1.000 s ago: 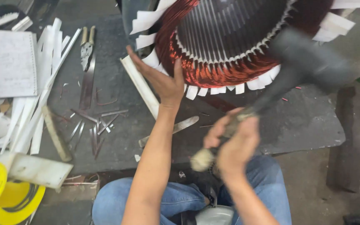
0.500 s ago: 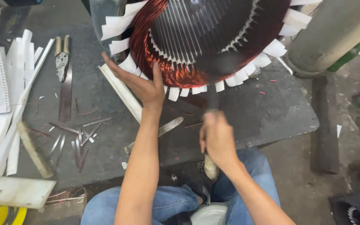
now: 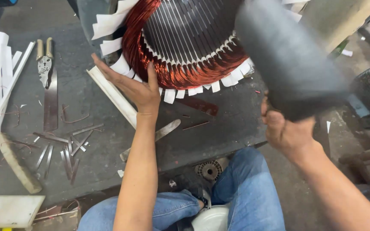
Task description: Inserting and seating the final sets of copper coils into a motor stator using a hammer and wedges.
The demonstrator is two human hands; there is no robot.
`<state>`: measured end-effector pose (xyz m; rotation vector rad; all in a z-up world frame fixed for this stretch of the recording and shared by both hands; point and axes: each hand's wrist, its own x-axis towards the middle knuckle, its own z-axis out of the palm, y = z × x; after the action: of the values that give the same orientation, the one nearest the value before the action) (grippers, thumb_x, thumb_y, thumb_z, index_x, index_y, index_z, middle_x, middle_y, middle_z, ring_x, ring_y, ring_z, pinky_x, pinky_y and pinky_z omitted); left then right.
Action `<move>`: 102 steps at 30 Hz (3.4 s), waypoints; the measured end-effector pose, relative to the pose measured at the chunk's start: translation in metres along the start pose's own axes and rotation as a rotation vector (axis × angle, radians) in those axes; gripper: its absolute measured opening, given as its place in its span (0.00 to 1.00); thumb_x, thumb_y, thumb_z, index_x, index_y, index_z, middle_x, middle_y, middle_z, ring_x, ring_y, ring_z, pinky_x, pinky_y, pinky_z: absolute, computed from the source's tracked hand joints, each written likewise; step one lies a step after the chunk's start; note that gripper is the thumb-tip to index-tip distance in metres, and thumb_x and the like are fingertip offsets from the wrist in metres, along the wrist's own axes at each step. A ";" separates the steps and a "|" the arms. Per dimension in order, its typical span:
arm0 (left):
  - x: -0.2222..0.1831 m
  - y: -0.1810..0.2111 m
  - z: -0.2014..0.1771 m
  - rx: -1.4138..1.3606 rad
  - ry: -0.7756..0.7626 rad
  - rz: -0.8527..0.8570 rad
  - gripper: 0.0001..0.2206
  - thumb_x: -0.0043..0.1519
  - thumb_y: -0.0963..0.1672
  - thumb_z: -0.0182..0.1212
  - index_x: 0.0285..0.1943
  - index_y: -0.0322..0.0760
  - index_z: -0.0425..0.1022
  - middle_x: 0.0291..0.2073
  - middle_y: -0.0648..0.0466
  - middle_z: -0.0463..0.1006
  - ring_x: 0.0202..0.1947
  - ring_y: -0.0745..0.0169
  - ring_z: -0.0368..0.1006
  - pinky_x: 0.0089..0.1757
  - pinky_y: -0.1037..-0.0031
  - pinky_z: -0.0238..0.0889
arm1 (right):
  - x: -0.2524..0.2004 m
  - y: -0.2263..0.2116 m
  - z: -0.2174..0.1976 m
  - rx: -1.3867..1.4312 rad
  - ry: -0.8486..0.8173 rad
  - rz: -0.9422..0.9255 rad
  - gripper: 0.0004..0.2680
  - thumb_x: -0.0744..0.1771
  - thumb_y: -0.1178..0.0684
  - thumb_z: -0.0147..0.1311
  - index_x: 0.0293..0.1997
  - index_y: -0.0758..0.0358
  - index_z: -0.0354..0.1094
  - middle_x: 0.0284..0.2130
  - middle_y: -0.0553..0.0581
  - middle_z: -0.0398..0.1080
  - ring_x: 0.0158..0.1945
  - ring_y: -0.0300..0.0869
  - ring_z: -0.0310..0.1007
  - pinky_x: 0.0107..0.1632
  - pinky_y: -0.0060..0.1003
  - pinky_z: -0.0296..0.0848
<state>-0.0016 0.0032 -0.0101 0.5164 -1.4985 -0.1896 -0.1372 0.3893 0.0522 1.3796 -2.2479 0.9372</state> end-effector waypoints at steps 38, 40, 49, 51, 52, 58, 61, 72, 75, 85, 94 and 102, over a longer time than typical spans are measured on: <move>0.028 0.000 -0.093 0.084 -0.384 0.023 0.49 0.78 0.51 0.70 0.89 0.36 0.26 0.88 0.38 0.35 0.90 0.31 0.36 0.85 0.41 0.36 | 0.066 0.159 0.085 -0.229 -0.448 0.221 0.13 0.76 0.37 0.54 0.56 0.51 0.82 0.46 0.72 0.82 0.53 0.71 0.80 0.51 0.62 0.75; 0.060 0.019 -0.137 0.131 -0.703 0.053 0.30 0.81 0.45 0.57 0.87 0.38 0.42 0.76 0.38 0.62 0.77 0.37 0.62 0.73 0.55 0.57 | 0.065 0.159 0.083 -0.261 -0.482 0.245 0.16 0.77 0.36 0.52 0.58 0.53 0.82 0.47 0.74 0.83 0.53 0.73 0.79 0.52 0.62 0.75; 0.007 0.048 -0.154 0.221 -1.105 -0.127 0.09 0.68 0.44 0.64 0.53 0.40 0.86 0.47 0.46 0.87 0.46 0.43 0.82 0.45 0.57 0.71 | 0.051 0.149 0.066 0.008 -0.336 0.158 0.12 0.79 0.45 0.57 0.48 0.61 0.83 0.34 0.62 0.80 0.38 0.51 0.76 0.49 0.45 0.68; -0.029 0.068 -0.122 0.132 -1.179 0.151 0.13 0.69 0.42 0.58 0.59 0.34 0.83 0.54 0.42 0.84 0.55 0.40 0.77 0.55 0.54 0.68 | 0.044 0.152 0.061 0.068 -0.254 0.166 0.11 0.80 0.47 0.59 0.50 0.63 0.82 0.34 0.58 0.78 0.40 0.45 0.73 0.49 0.41 0.67; -0.047 0.077 -0.107 0.053 -1.246 0.436 0.16 0.71 0.39 0.52 0.65 0.27 0.79 0.60 0.38 0.81 0.65 0.37 0.73 0.65 0.52 0.64 | 0.039 0.153 0.061 0.141 -0.176 0.177 0.10 0.82 0.49 0.60 0.52 0.65 0.82 0.35 0.55 0.77 0.41 0.39 0.70 0.49 0.38 0.67; -0.113 0.115 -0.065 0.099 -1.347 0.370 0.31 0.76 0.55 0.42 0.81 0.30 0.60 0.81 0.41 0.57 0.82 0.45 0.51 0.75 0.53 0.44 | 0.041 0.153 0.058 0.053 -0.185 0.182 0.11 0.81 0.49 0.56 0.51 0.58 0.83 0.29 0.52 0.73 0.35 0.38 0.67 0.48 0.39 0.65; -0.109 0.122 -0.080 0.105 -1.195 0.392 0.30 0.72 0.58 0.50 0.69 0.32 0.74 0.70 0.40 0.73 0.72 0.44 0.68 0.67 0.52 0.58 | 0.033 0.163 0.055 0.025 -0.158 0.133 0.11 0.82 0.48 0.56 0.55 0.62 0.84 0.31 0.55 0.74 0.40 0.41 0.71 0.48 0.41 0.66; -0.101 0.142 -0.106 0.234 -1.116 0.424 0.25 0.51 0.62 0.76 0.41 0.46 0.84 0.40 0.54 0.79 0.46 0.53 0.74 0.43 0.62 0.68 | -0.066 0.149 -0.020 -0.324 -0.278 -0.105 0.15 0.68 0.46 0.65 0.61 0.56 0.79 0.55 0.61 0.76 0.59 0.56 0.73 0.65 0.49 0.72; -0.095 0.141 -0.110 0.204 -1.188 0.415 0.11 0.50 0.49 0.74 0.39 0.47 0.84 0.42 0.53 0.79 0.46 0.53 0.75 0.43 0.63 0.70 | -0.087 0.150 -0.037 -0.486 -0.405 -0.034 0.22 0.65 0.38 0.64 0.66 0.49 0.75 0.50 0.60 0.75 0.54 0.57 0.75 0.56 0.51 0.76; -0.073 0.127 -0.116 0.350 -1.504 0.268 0.31 0.49 0.39 0.78 0.66 0.38 0.76 0.66 0.39 0.69 0.63 0.39 0.68 0.56 0.56 0.70 | -0.237 0.049 0.025 -0.282 -0.530 0.892 0.24 0.59 0.36 0.68 0.63 0.30 0.72 0.37 0.47 0.87 0.40 0.42 0.89 0.51 0.34 0.82; -0.065 0.108 -0.112 0.286 -1.565 0.311 0.24 0.66 0.53 0.69 0.67 0.40 0.75 0.68 0.38 0.68 0.66 0.36 0.66 0.52 0.53 0.74 | -0.262 0.044 0.042 0.925 -0.359 0.933 0.28 0.57 0.59 0.78 0.61 0.71 0.69 0.16 0.61 0.66 0.17 0.44 0.65 0.26 0.37 0.61; -0.084 0.144 -0.119 0.600 -1.159 0.665 0.23 0.55 0.39 0.67 0.63 0.37 0.76 0.40 0.42 0.85 0.39 0.45 0.83 0.34 0.64 0.77 | -0.267 0.049 0.016 2.282 -0.367 0.964 0.15 0.74 0.54 0.49 0.70 0.58 0.53 0.30 0.52 0.51 0.24 0.38 0.48 0.28 0.36 0.55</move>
<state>0.0801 0.1903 -0.0215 0.3325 -2.8043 0.6125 -0.0542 0.5686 -0.1343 0.3115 -0.9033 4.3184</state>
